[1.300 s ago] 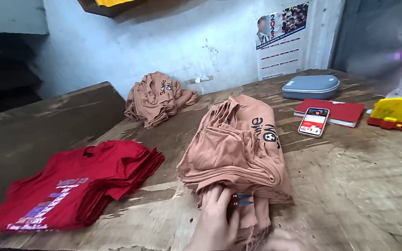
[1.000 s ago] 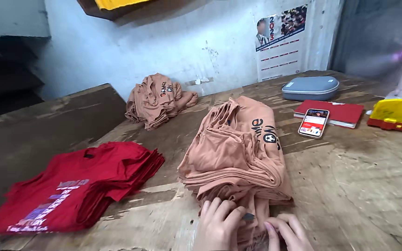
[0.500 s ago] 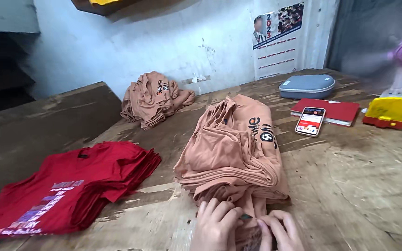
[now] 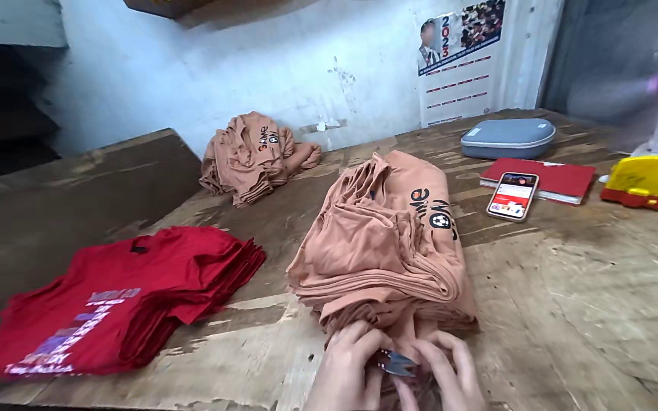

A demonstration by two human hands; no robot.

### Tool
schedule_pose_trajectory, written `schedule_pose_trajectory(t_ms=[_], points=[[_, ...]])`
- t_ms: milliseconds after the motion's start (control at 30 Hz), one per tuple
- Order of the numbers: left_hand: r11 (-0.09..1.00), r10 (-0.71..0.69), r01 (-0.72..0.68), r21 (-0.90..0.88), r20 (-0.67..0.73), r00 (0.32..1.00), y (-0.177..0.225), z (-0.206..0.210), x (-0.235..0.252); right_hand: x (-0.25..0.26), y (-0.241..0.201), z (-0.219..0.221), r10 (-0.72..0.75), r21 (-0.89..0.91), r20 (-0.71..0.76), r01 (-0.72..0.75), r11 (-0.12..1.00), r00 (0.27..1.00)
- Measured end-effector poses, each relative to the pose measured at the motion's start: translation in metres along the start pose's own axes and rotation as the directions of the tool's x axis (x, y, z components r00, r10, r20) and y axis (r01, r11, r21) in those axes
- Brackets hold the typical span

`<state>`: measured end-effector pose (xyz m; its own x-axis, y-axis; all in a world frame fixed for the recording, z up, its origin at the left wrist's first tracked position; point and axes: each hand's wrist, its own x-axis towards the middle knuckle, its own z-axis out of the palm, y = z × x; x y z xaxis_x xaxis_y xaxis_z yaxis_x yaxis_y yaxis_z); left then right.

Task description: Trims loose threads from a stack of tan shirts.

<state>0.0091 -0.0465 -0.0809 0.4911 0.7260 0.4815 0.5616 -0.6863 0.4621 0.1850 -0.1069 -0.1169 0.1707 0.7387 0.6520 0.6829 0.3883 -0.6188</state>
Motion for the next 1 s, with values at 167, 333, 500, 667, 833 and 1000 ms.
schedule_pose_trajectory(t_ms=[167, 333, 500, 667, 833, 1000], points=[[0.996, -0.069, 0.075, -0.044, 0.120, 0.990, 0.000, -0.009, 0.000, 0.014, -0.002, 0.003, 0.001, 0.117, 0.036, -0.005, 0.993, 0.999], [0.982, -0.045, 0.041, -0.184, -0.014, 0.999, -0.015, -0.009, 0.004, 0.014, 0.003, 0.020, -0.051, 0.193, -0.138, 0.078, 0.978, 0.989], [0.950, -0.209, 0.183, -0.253, -0.080, 0.975, -0.018, -0.003, 0.025, 0.042, 0.008, 0.040, 0.131, 0.513, -0.156, -0.033, 0.858, 0.979], [0.905, -0.276, 0.257, -0.338, -0.008, 0.961, -0.020, -0.007, 0.025, 0.024, 0.013, 0.017, -0.126, 0.139, -0.097, 0.139, 0.981, 0.987], [0.984, 0.126, -0.151, -0.091, -0.238, 0.963, -0.012, -0.004, 0.002, -0.004, 0.021, -0.014, -0.070, 0.138, -0.105, 0.084, 0.987, 0.992], [0.825, 0.519, -0.378, 0.421, -0.297, 0.802, -0.001, 0.019, -0.002, -0.012, 0.013, -0.013, -0.021, 0.342, -0.120, 0.061, 0.938, 0.993]])
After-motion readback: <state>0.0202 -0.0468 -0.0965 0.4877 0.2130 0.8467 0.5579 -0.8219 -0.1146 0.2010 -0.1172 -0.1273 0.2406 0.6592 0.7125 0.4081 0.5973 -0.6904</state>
